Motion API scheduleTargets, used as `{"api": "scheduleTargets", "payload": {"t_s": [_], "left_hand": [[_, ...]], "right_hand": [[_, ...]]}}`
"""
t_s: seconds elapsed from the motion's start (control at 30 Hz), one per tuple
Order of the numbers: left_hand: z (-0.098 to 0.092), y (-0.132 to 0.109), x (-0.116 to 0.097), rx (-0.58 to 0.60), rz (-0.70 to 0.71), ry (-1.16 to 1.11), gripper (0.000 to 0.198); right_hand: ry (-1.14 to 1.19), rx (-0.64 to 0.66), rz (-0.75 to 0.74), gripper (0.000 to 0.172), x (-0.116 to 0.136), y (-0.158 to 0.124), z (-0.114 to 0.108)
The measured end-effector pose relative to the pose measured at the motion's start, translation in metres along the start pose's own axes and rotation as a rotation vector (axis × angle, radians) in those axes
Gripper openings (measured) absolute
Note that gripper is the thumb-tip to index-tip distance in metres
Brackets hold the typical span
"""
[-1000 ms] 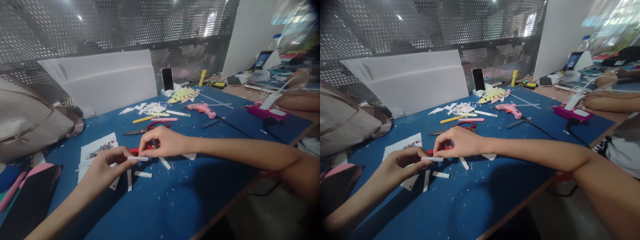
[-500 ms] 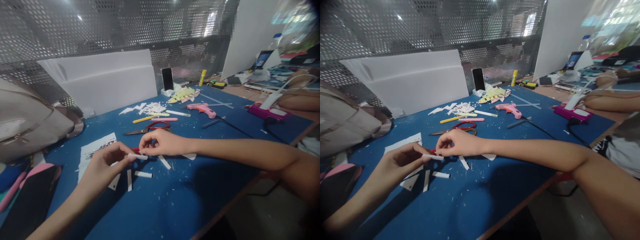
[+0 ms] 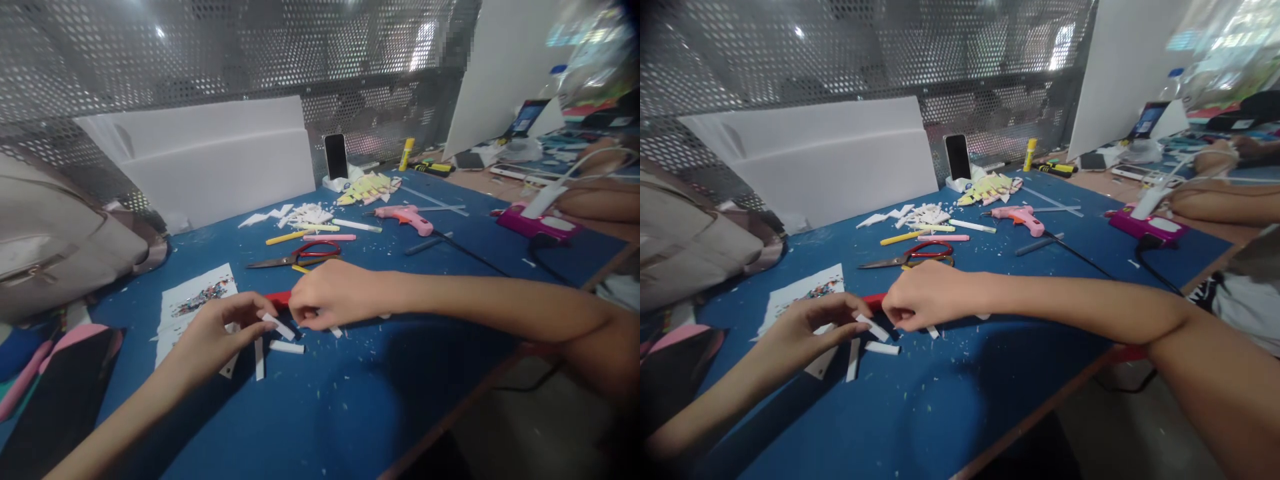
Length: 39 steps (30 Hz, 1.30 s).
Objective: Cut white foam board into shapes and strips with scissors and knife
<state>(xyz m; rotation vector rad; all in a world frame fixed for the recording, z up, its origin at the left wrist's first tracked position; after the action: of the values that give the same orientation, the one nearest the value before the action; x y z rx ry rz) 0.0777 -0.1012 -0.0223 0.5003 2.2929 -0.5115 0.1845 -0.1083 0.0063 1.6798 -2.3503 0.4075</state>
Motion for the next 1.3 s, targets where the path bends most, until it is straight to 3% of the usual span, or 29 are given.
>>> {"api": "scheduleTargets", "payload": {"t_s": [0.2, 0.63, 0.8, 0.93, 1.1, 1.3], "left_hand": [[-0.012, 0.0, 0.004, -0.038, -0.011, 0.01, 0.02], [-0.016, -0.001, -0.003, -0.06, -0.005, 0.008, 0.02], [-0.021, -0.003, 0.002, -0.073, 0.013, -0.012, 0.018], [-0.028, -0.005, 0.011, -0.05, -0.006, -0.162, 0.019], [-0.045, -0.009, 0.007, -0.125, 0.017, -0.267, 0.014], [-0.045, -0.007, 0.007, -0.127, 0.017, -0.259, 0.012]], "right_hand": [[-0.316, 0.065, 0.016, 0.014, 0.019, 0.001, 0.016], [-0.286, 0.133, 0.076, 0.014, 0.022, 0.001, 0.022], [-0.255, 0.024, 0.044, 0.016, 0.016, 0.005, 0.02], [-0.196, -0.098, -0.01, 0.016, 0.014, 0.009, 0.019], [-0.26, -0.096, -0.039, 0.018, 0.019, 0.019, 0.025], [-0.302, -0.082, -0.024, 0.022, 0.021, 0.023, 0.028]]}}
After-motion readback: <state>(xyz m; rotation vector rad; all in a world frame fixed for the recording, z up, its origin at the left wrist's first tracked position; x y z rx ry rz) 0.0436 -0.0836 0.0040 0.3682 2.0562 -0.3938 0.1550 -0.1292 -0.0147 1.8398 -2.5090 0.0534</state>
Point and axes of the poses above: each hand's wrist, its own y-axis towards the middle knuckle, its own z-axis out of the palm, x = y × z, the point moved 10 cm from there along y, towards the middle knuckle, and after that the axes turned 11 degrees about x, right-handed, at the moved point
